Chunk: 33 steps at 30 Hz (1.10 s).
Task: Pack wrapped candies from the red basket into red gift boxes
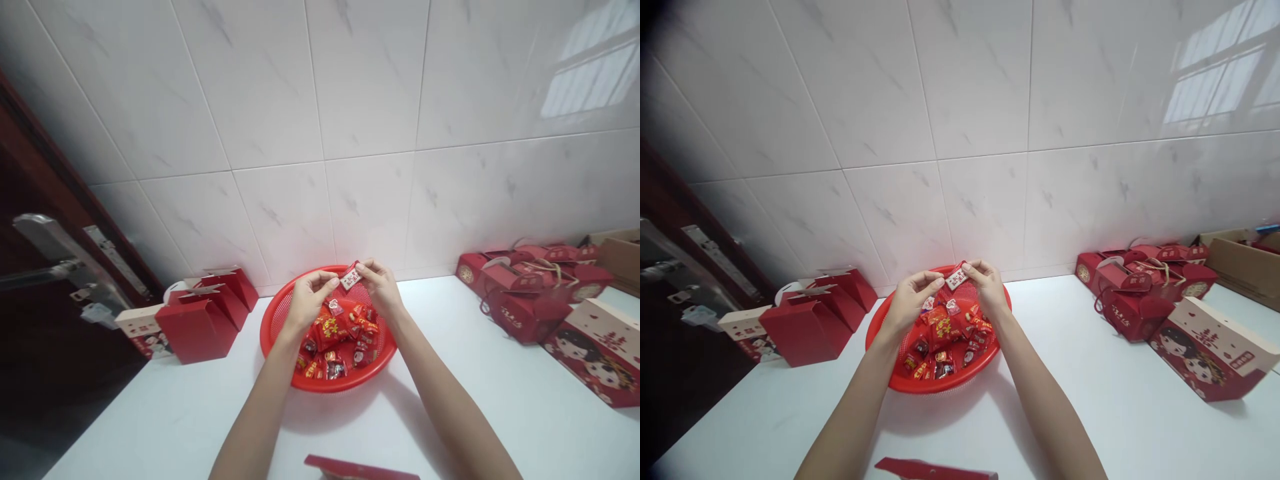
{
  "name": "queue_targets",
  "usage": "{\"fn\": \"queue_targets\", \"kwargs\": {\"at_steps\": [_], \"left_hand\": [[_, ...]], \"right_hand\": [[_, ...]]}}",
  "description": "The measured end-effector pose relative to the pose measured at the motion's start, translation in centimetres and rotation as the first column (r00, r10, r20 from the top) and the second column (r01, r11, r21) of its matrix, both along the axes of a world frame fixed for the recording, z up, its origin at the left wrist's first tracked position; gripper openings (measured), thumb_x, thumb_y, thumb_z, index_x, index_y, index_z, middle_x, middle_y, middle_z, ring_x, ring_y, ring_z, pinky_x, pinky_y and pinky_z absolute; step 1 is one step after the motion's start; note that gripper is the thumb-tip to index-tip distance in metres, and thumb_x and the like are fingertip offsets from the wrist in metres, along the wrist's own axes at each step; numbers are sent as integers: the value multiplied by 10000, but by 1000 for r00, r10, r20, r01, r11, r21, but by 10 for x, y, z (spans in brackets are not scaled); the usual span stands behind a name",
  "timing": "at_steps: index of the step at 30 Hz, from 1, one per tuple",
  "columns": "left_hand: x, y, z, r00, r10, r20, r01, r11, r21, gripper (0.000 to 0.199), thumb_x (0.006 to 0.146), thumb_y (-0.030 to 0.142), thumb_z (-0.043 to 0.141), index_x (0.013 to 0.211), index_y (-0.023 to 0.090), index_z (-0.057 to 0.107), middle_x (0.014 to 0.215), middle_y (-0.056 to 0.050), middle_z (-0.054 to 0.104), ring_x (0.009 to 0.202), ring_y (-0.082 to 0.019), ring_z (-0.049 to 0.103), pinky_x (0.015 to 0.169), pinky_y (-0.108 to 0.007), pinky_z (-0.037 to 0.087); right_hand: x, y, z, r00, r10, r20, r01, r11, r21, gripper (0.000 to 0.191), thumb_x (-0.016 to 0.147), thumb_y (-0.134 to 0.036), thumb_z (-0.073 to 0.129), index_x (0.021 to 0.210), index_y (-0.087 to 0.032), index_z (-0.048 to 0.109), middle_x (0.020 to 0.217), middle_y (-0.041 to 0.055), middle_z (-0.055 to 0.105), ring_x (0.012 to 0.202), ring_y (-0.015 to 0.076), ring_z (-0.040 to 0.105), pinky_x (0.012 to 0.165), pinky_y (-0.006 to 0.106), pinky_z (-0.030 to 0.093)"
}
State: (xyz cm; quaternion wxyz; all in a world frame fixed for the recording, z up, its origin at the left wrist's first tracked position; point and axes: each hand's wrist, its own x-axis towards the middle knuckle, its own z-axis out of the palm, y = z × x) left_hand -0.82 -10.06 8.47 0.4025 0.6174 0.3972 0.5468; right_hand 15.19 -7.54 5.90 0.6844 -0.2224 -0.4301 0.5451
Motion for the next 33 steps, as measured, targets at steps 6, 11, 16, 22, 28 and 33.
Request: {"fn": "queue_targets", "kwargs": {"at_steps": [6, 11, 16, 22, 28, 33], "left_hand": [[-3, 3, -7, 994, -41, -100, 36, 998, -54, 334, 730, 424, 769, 917, 152, 715, 924, -78, 757, 880, -218, 687, 792, -323, 529], [-19, 6, -11, 902, -190, -387, 139, 978, -155, 395, 804, 399, 706, 1117, 159, 698, 882, -64, 741, 827, -211, 681, 709, -292, 508], [-28, 14, -19, 497, -514, -699, 425, 847, -320, 245, 769, 264, 718, 1000, 199, 768, 898, -54, 754, 820, -214, 676, 694, -266, 479], [-15, 11, -38, 50, -576, -816, 423, 752, -505, 215, 667, 292, 810, 863, 213, 770, 725, -18, 682, 642, -182, 592, 541, -244, 378], [-7, 5, -48, 9, -509, -861, 390, 794, -466, 230, 593, 274, 837, 791, 227, 730, 626, 17, 584, 535, -152, 478, 500, -252, 310], [-6, 4, -53, 34, -468, -883, 378, 824, -422, 228, 555, 216, 845, 706, 218, 675, 606, 27, 551, 527, -142, 448, 493, -248, 295]], "right_hand": [[-2, -3, -1, 993, 110, -43, -113, 989, -100, 363, 618, -459, 863, 680, -217, 600, 715, 17, 730, 697, 171, 668, 707, 286, 531], [2, 0, -3, 998, 24, -66, -38, 978, -205, 316, 663, -416, 846, 665, -213, 604, 645, 9, 702, 641, 164, 663, 643, 269, 547], [7, 2, -5, 995, -34, -89, 4, 947, -320, 245, 726, -303, 813, 648, -191, 611, 592, -13, 664, 583, 115, 626, 617, 231, 539], [8, 2, -4, 992, -32, -118, -17, 919, -395, 229, 784, -247, 782, 664, -189, 596, 566, -28, 650, 537, 102, 617, 556, 208, 530], [8, 1, -1, 986, -37, -165, -41, 894, -446, 229, 912, -196, 625, 685, -183, 601, 592, 4, 689, 528, 115, 637, 545, 218, 529], [10, 5, -6, 989, -35, -144, -33, 897, -441, 198, 888, -214, 652, 700, -190, 593, 569, -18, 673, 466, 100, 596, 516, 211, 504]]}}
